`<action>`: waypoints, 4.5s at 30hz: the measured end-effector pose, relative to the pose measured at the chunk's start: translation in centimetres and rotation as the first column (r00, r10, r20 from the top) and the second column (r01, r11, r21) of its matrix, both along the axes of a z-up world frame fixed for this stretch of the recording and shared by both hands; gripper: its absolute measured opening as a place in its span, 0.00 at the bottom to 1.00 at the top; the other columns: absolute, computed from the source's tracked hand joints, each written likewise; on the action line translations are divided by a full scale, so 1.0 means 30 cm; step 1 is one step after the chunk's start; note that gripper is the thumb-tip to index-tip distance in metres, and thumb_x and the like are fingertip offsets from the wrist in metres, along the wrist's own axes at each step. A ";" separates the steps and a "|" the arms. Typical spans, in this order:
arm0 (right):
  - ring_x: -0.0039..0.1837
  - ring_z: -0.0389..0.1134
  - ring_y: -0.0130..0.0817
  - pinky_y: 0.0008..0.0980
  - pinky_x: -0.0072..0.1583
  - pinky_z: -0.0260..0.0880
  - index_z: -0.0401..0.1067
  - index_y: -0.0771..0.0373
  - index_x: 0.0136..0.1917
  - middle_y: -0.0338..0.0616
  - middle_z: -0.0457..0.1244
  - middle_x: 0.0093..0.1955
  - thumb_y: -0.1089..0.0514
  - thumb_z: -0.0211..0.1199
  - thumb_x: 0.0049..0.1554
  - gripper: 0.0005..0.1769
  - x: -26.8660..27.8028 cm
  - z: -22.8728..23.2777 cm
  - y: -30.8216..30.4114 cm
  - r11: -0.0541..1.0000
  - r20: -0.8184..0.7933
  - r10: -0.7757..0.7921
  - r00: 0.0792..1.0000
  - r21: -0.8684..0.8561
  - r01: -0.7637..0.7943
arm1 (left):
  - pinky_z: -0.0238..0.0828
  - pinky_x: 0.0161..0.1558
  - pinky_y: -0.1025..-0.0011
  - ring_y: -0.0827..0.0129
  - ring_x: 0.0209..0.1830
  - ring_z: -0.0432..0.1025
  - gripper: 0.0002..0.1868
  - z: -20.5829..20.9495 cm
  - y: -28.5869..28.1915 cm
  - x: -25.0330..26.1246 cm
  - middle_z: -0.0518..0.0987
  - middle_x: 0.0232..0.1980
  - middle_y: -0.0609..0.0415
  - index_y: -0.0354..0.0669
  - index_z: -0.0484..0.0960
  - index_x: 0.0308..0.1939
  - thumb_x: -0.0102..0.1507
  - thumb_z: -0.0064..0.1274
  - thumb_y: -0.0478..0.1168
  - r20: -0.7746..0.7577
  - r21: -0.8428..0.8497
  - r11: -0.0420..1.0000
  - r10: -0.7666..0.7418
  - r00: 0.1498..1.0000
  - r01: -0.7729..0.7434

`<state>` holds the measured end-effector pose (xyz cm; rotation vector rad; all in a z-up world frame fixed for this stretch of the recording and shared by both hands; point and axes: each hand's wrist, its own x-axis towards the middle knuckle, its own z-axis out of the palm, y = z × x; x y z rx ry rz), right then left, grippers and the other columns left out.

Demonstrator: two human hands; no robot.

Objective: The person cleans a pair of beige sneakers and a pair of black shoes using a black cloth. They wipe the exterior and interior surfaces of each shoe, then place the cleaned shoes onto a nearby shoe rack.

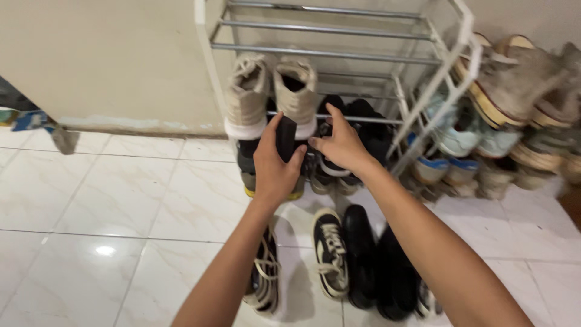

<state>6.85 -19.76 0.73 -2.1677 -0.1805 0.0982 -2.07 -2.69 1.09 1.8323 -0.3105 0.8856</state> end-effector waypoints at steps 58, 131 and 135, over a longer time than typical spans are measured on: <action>0.66 0.59 0.46 0.40 0.62 0.64 0.67 0.65 0.48 0.46 0.56 0.61 0.79 0.63 0.42 0.21 -0.940 -0.082 -0.711 0.948 -0.067 -0.046 0.997 -0.319 0.022 | 0.70 0.51 0.58 0.48 0.48 0.73 0.31 -0.349 -0.467 -0.312 0.79 0.51 0.39 0.37 0.72 0.63 0.58 0.65 0.40 -0.406 0.090 0.907 -0.344 0.847 0.412; 0.61 0.59 0.53 0.45 0.63 0.63 0.77 0.64 0.65 0.57 0.60 0.63 0.61 0.66 0.60 0.20 -0.966 -0.595 -0.561 0.821 0.472 -0.340 0.813 -0.273 0.502 | 0.52 0.64 0.52 0.55 0.60 0.67 0.30 -0.626 -0.282 -0.609 0.79 0.61 0.50 0.39 0.80 0.60 0.54 0.68 0.40 -0.482 0.444 0.817 -0.129 0.867 0.369; 0.60 0.60 0.51 0.44 0.62 0.64 0.75 0.64 0.67 0.55 0.60 0.60 0.60 0.66 0.61 0.20 -0.969 -0.606 -0.564 0.829 0.425 -0.397 0.813 -0.213 0.517 | 0.51 0.63 0.52 0.54 0.60 0.67 0.30 -0.615 -0.283 -0.609 0.79 0.61 0.50 0.40 0.80 0.59 0.53 0.68 0.40 -0.508 0.447 0.813 -0.113 0.854 0.374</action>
